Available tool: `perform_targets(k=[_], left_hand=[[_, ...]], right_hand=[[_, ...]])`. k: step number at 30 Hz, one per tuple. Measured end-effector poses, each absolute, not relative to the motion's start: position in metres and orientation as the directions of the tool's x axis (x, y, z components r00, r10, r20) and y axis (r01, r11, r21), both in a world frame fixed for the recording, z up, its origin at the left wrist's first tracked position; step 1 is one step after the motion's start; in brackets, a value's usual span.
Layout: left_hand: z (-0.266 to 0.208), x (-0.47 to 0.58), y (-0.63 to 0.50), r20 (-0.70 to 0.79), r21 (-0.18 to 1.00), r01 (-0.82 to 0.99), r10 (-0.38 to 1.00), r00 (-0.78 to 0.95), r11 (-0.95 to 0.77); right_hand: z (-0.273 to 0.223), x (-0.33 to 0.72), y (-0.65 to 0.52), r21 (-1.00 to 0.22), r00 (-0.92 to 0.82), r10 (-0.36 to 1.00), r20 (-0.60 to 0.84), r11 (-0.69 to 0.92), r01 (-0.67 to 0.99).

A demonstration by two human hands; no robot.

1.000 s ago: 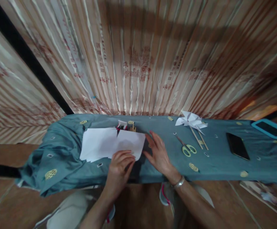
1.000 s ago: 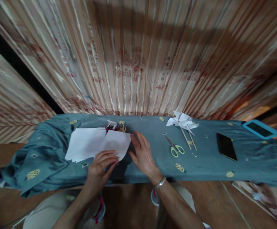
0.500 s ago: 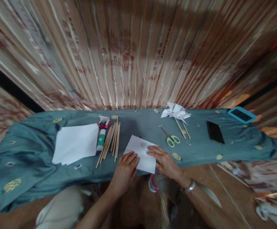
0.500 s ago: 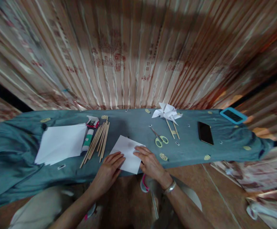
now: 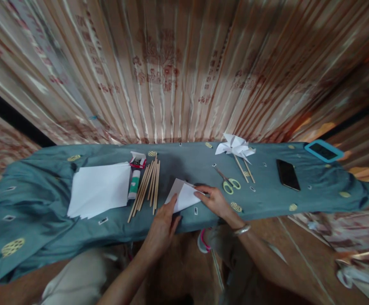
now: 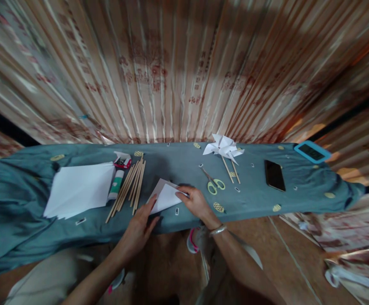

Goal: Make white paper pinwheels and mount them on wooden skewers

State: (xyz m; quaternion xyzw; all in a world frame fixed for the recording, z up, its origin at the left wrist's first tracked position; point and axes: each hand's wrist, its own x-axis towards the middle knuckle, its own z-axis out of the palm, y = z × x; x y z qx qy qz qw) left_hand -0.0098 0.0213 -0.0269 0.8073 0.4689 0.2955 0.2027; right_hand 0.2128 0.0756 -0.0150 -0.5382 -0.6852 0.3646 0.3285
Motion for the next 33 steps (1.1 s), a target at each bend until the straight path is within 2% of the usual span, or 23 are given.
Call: perform_targets(k=[3,10,18,26,33], left_hand=[[-0.033,-0.014,0.02,0.31,0.604,0.622,0.867,0.391,-0.497],[-0.04,-0.015,0.017,0.381,0.502,0.655,0.824,0.419,-0.565],[-0.035,-0.019,0.019,0.387,0.365,0.739,0.814,0.432,-0.566],[-0.041,-0.007,0.016,0.4,0.217,0.742,0.751,0.525,-0.634],[-0.047,0.005,0.007,0.31,0.214,0.743,0.766,0.563,-0.634]], right_hand=[[-0.016,0.204,0.083,-0.819,-0.185,0.98,0.071,0.163,0.55],[-0.016,0.189,0.089,-0.66,-0.213,0.953,0.215,0.303,0.688],[-0.03,0.179,0.093,-0.578,-0.151,0.941,0.302,0.307,0.756],[-0.035,0.175,0.092,-0.545,-0.133,0.927,0.35,0.317,0.776],[-0.036,0.174,0.094,-0.562,-0.136,0.93,0.342,0.319,0.763]])
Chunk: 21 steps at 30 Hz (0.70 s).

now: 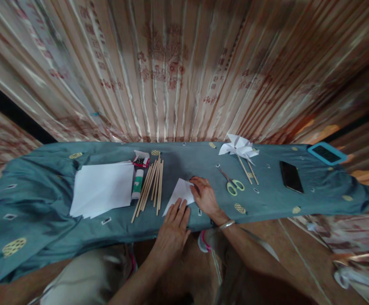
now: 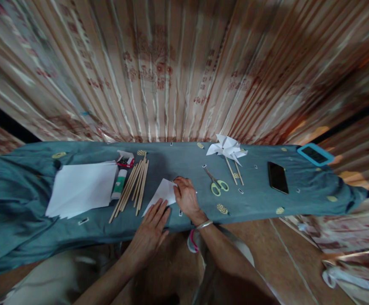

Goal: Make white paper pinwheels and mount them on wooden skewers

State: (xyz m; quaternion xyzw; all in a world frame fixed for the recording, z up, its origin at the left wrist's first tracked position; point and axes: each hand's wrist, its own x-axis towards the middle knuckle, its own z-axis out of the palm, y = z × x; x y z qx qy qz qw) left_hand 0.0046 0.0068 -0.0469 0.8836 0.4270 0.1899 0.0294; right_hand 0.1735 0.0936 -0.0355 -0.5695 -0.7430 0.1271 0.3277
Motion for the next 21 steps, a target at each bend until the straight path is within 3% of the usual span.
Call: perform_targets(k=[21], left_hand=[[-0.0456,0.0042,0.0034,0.252,0.182,0.759,0.776,0.578,-0.625]], right_hand=[[-0.0357,0.1707,0.0928,-0.548,-0.173,0.921,0.35,0.351,0.759]])
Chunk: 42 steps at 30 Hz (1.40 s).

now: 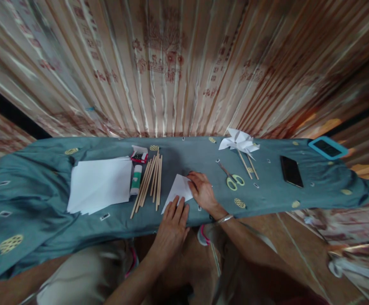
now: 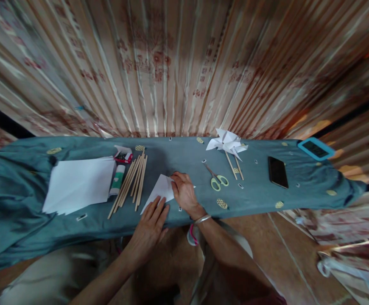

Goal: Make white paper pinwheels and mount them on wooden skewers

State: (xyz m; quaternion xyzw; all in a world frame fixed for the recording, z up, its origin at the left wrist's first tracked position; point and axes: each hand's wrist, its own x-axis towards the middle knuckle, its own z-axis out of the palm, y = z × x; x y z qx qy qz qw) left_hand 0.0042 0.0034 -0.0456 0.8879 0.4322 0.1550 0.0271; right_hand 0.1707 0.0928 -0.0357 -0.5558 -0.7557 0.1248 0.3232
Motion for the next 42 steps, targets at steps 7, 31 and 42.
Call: perform_targets(k=[7,31,42], left_hand=[[-0.048,0.006,0.001,0.244,0.208,0.755,0.781,0.575,-0.621],[-0.04,0.001,0.005,0.187,0.264,0.731,0.776,0.602,-0.63],[-0.031,0.002,0.005,0.231,0.299,0.711,0.771,0.593,-0.637]], right_hand=[[-0.036,0.17,0.092,-0.512,-0.224,0.911,0.346,0.383,0.769],[-0.004,0.188,0.086,-0.482,-0.252,0.947,0.198,0.318,0.816],[-0.013,0.228,0.081,-0.904,-0.232,0.932,-0.279,-0.173,0.391]])
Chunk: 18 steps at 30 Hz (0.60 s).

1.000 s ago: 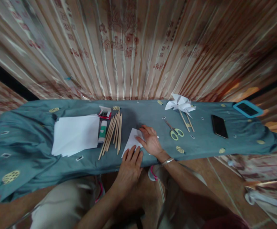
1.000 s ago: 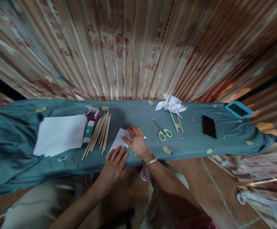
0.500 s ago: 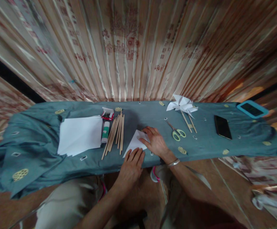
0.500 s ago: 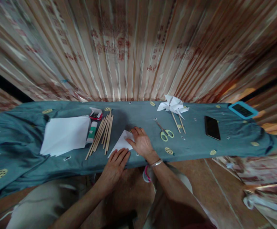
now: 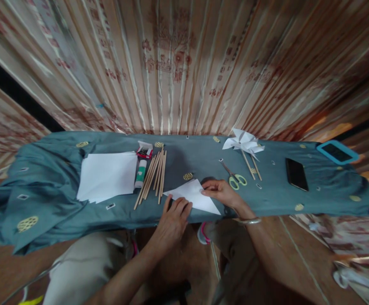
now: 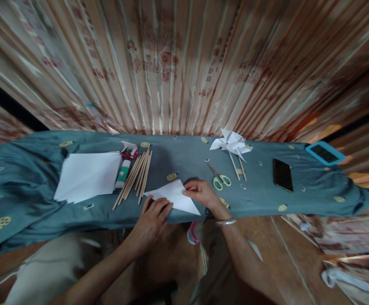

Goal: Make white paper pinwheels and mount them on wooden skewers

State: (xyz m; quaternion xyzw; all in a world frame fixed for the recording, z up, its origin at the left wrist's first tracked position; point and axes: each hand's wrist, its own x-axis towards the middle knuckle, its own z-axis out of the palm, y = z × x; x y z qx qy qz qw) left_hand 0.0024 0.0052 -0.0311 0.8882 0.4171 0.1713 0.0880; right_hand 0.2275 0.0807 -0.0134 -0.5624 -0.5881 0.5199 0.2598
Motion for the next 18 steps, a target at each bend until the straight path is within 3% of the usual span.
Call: perform_targets(k=[3,6,14,18], left_hand=[[-0.028,0.004,0.007,0.242,0.316,0.709,0.776,0.582,-0.631],[-0.027,0.005,0.009,0.255,0.338,0.707,0.784,0.566,-0.621],[-0.03,-0.003,0.012,0.28,0.274,0.723,0.772,0.571,-0.634],[-0.034,-0.004,0.01,0.289,0.234,0.731,0.764,0.577,-0.641]], right_hand=[[-0.018,0.231,0.077,-0.93,-0.19,0.941,-0.279,-0.217,0.295],[-0.019,0.23,0.076,-0.931,-0.165,0.951,-0.262,-0.205,0.302],[-0.011,0.207,0.074,-0.816,-0.078,0.992,-0.101,-0.038,0.576],[-0.001,0.201,0.07,-0.733,-0.075,0.993,-0.088,-0.013,0.68]])
